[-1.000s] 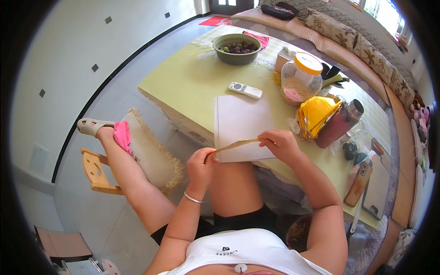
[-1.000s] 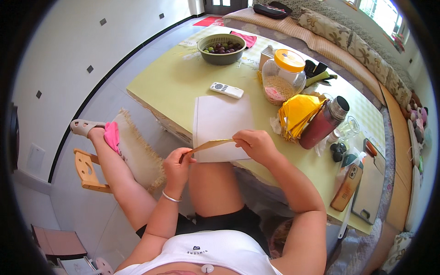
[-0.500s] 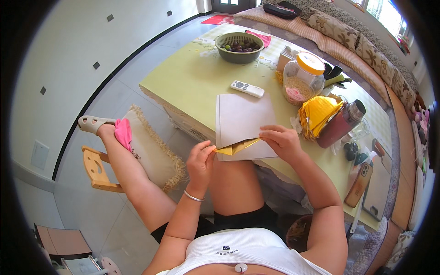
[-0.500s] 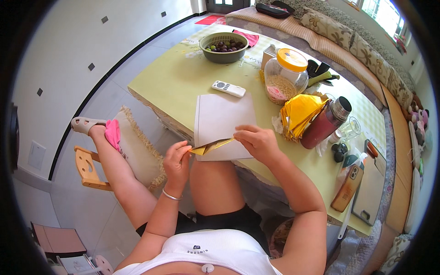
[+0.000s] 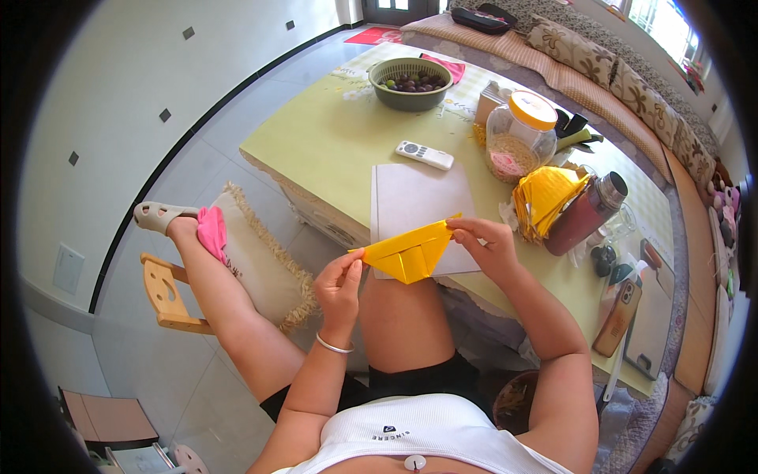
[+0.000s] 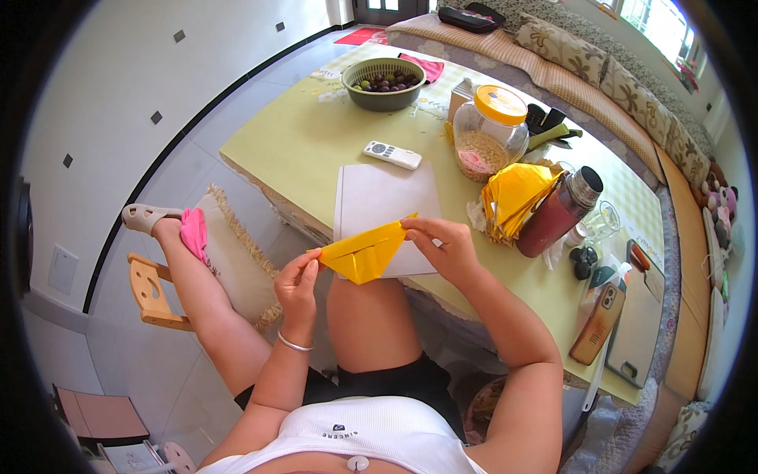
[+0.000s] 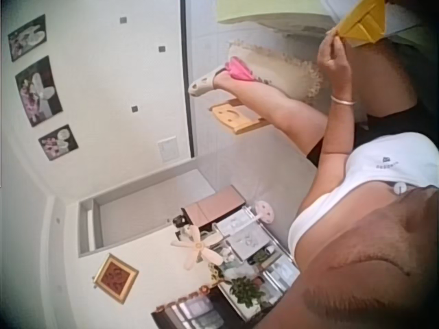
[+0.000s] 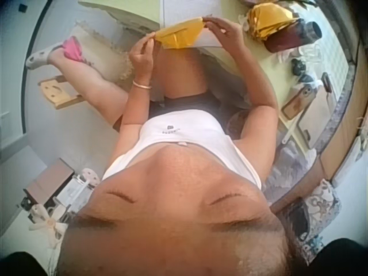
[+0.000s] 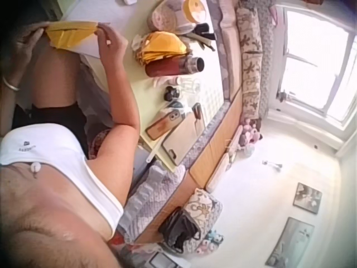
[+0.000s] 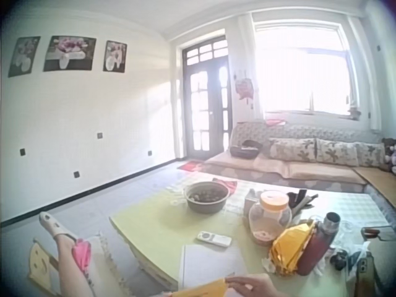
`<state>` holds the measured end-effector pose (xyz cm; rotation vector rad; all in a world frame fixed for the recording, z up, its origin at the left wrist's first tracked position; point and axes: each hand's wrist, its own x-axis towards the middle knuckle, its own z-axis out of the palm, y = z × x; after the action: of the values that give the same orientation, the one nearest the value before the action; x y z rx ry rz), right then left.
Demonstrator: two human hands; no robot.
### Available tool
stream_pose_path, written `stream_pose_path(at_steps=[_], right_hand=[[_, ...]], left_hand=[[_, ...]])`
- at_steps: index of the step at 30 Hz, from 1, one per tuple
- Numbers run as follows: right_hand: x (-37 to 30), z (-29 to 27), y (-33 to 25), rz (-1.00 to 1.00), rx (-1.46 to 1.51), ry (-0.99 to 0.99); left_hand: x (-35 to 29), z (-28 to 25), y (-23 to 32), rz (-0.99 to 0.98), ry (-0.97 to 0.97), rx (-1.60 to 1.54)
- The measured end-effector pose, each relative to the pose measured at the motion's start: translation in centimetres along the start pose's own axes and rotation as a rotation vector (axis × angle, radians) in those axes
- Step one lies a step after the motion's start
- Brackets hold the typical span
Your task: The person sits on the floor and folds a yellow sheet of paper by hand. They repeatedly fold the paper into smaller sections, pressing down on the creases to flatten them. The person handles the paper one at a time, folding it into a compact shape.
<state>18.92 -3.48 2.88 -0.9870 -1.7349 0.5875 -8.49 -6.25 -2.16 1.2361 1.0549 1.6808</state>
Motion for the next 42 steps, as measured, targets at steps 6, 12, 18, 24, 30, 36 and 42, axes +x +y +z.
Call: stream_pose_path(at_steps=[6, 12, 18, 24, 30, 36, 42], right_hand=[[-0.4, 0.0, -0.5, 0.051, 0.088, 0.041], [0.0, -0.5, -1.3, 0.275, 0.404, 0.024], [0.3, -0.9, -0.5, 0.322, 0.498, -0.082], [0.4, -1.2, 0.1, 0.276, 0.429, -0.127], [1.1, -2.3, 0.9, -0.032, 0.027, -0.217], [1.3, -3.2, 2.8, -0.196, -0.438, -0.273], [1.3, -3.1, 3.2, -0.115, -0.67, -0.407]], left_hand=[[-0.2, 1.3, 0.6, -0.07, 0.082, -0.135], [-0.4, 1.2, 1.2, -0.208, 0.023, -0.212], [0.0, 1.1, 2.0, -0.288, -0.03, -0.237], [0.1, 0.1, 0.6, -0.126, -0.13, -0.216], [0.8, -0.9, -0.5, 0.049, -0.196, -0.087], [2.0, 1.0, -0.5, 0.435, -0.284, 0.472], [1.2, 2.2, -2.0, 0.589, -0.351, 0.649]])
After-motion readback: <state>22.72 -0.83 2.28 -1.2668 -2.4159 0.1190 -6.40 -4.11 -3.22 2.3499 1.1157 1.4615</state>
